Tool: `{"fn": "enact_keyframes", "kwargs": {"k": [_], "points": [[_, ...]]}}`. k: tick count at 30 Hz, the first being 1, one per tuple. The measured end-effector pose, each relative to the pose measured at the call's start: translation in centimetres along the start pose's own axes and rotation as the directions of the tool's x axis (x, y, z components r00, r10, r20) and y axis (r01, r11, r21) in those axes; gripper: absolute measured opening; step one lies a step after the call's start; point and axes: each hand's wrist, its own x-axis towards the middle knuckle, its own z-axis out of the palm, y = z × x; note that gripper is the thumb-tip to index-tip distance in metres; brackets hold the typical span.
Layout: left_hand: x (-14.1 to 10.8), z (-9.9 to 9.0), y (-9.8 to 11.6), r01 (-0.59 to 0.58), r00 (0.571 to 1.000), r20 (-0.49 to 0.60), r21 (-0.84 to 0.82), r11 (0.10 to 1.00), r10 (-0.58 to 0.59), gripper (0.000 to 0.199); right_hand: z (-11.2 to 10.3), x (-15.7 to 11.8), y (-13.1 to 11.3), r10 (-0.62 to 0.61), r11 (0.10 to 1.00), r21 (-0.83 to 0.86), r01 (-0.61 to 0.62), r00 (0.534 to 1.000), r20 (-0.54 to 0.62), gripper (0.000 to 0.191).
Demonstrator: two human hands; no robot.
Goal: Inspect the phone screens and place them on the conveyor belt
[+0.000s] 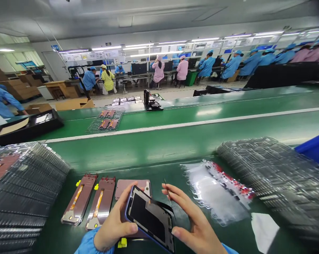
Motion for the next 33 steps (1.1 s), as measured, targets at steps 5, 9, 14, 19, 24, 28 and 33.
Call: {"fn": "enact_keyframes", "kwargs": {"k": [5,9,14,19,24,28,33], "points": [[0.4,-0.5,-0.3,-0.025,0.994,0.106,0.081,0.996,0.016,0.098,0.0,-0.4,-0.2,-0.057,0.986,-0.151,0.067,0.996,0.071,0.057],[0.6,-0.8,-0.6,-0.078,0.978,0.202,0.111,0.991,0.054,0.094,0.2,-0.4,-0.2,-0.083,0.976,-0.194,0.103,0.991,0.107,0.057],[0.7,0.1,-0.7,-0.062,0.970,0.238,0.102,0.993,0.036,0.088,1.0,-0.4,-0.3,-0.084,0.966,-0.227,0.120,0.983,0.163,0.063],[0.8,1.0,-0.7,-0.053,0.972,0.232,0.114,0.992,0.025,0.090,1.9,-0.3,-0.5,-0.114,0.938,-0.300,0.172,0.973,0.199,0.064],[0.8,1.0,-0.9,-0.048,0.978,0.209,0.127,0.991,0.021,0.092,2.2,-0.5,-0.3,-0.116,0.917,-0.351,0.189,0.969,0.219,0.066],[0.9,1.1,-1.0,-0.037,0.978,0.209,0.113,0.993,0.012,0.090,2.3,-0.7,-0.2,-0.121,0.912,-0.359,0.198,0.967,0.226,0.068],[0.9,1.1,-1.1,-0.041,0.974,0.226,0.089,0.995,0.020,0.090,2.4,-0.7,-0.1,-0.113,0.910,-0.367,0.192,0.968,0.225,0.068]]}}
